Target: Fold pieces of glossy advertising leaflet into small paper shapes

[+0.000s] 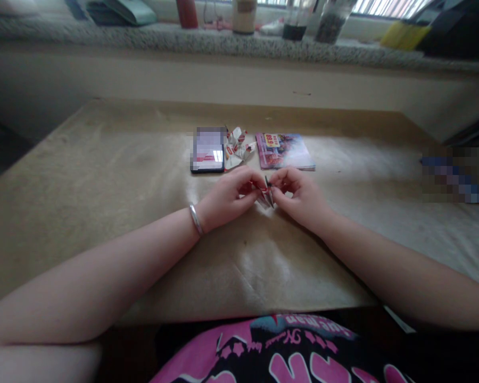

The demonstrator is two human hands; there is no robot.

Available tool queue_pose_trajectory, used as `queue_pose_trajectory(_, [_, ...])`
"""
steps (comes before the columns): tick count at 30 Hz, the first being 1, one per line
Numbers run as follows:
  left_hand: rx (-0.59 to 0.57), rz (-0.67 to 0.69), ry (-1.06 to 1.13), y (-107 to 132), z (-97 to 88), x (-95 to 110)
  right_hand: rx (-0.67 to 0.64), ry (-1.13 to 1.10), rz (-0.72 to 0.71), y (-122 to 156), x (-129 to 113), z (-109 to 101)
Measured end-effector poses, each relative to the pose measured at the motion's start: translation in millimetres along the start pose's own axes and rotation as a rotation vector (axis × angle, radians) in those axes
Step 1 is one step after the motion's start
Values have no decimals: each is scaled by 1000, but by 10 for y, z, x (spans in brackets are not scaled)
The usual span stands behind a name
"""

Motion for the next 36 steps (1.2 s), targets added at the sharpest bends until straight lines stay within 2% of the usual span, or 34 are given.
queue_pose_trajectory(9, [16,-126,48,-5,8,-110,33,118,9,28,-54,-2])
queue_pose_trajectory(16, [31,-160,28,-2,-2,-96,22,95,32,9,-50,-2])
queue_pose_trajectory(23, [9,-156,59,-5,32,-82,75,190,-66,36,-155,-16])
queue_pose_trajectory(31, [24,-112,46,-8,11,-83,75,149,-95,55,-161,-11])
queue_pose_trajectory(36, [17,-135,58,-1,26,-89,84,120,-57,32,-126,-20])
Point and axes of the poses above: each hand's wrist, its own y-axis away from the middle knuckle, its own z-axis out of the palm, x = y × z, the point moved 5 cm from there along -y, towards the middle knuckle, and after that the axes turned 11 degrees about z, right-handed, at the moved point
